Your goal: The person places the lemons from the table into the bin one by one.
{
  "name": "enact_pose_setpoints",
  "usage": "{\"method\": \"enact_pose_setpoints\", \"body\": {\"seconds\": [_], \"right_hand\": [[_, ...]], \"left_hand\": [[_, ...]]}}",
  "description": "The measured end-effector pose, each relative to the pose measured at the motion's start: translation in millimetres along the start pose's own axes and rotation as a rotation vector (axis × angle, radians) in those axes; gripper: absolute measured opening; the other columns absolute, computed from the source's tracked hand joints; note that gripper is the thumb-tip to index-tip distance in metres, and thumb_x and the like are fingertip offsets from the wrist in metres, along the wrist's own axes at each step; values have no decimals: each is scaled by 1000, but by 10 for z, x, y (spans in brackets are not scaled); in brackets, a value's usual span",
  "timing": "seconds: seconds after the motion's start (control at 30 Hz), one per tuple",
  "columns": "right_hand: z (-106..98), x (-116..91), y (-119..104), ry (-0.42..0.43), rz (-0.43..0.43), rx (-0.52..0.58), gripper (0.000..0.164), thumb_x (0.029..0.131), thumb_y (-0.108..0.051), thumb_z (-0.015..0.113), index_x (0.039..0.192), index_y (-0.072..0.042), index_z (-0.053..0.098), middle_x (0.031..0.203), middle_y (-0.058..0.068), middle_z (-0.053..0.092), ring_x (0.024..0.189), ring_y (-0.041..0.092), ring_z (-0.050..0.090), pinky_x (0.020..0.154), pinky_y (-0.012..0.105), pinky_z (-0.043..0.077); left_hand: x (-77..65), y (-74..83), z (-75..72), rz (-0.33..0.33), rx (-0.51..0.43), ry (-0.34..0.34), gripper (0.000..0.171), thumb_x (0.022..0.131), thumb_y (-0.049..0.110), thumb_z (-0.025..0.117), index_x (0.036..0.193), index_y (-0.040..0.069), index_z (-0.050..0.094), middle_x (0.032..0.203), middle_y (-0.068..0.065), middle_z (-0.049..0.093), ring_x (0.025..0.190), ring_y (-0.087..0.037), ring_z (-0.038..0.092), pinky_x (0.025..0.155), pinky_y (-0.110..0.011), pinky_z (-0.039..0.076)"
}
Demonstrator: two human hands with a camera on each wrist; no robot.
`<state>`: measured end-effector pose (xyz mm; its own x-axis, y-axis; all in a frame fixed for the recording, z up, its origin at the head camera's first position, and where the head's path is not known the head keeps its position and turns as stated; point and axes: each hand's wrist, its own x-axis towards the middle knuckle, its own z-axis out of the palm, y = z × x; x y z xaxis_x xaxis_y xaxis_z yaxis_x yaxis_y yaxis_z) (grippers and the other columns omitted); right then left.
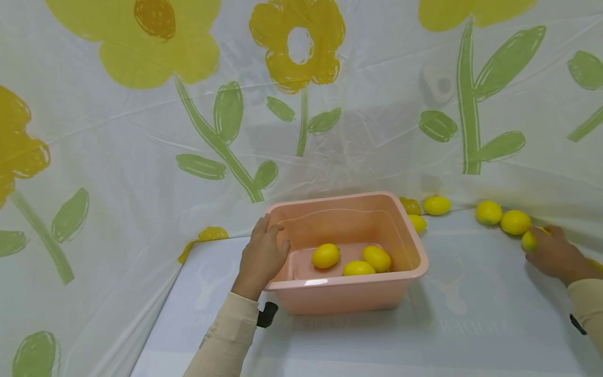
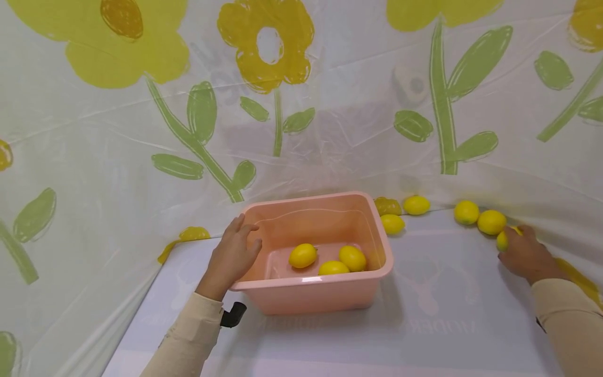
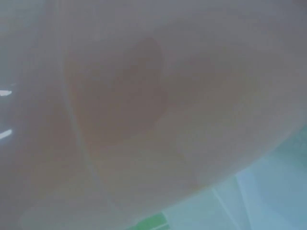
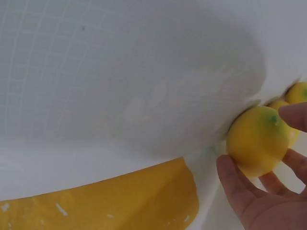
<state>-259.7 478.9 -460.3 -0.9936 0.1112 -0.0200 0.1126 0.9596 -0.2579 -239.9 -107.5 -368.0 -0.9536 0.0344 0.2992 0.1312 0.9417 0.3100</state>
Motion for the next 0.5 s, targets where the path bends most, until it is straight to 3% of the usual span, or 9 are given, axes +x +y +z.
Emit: {"method": "enact_pose_setpoints", "body": {"seconds": [0.2, 0.5], "right_hand": [[-39, -42, -40, 37, -46, -15, 56, 76, -8, 61, 119, 16, 35, 113, 46, 20, 93, 62, 37, 74, 67, 38], [-79, -129, -91, -9, 5, 2, 61, 79, -16, 61, 121, 14, 30, 104, 44, 22, 73, 55, 46, 65, 63, 41]], "left_hand": [[-6, -4, 1, -4, -6, -7, 38, 87, 31, 55, 119, 12, 60, 147, -15, 33, 137, -30, 30, 91, -52, 47], [-9, 0, -16, -5, -22, -15, 38, 88, 32, 53, 120, 13, 59, 148, -14, 32, 138, -29, 28, 91, -52, 47]]}}
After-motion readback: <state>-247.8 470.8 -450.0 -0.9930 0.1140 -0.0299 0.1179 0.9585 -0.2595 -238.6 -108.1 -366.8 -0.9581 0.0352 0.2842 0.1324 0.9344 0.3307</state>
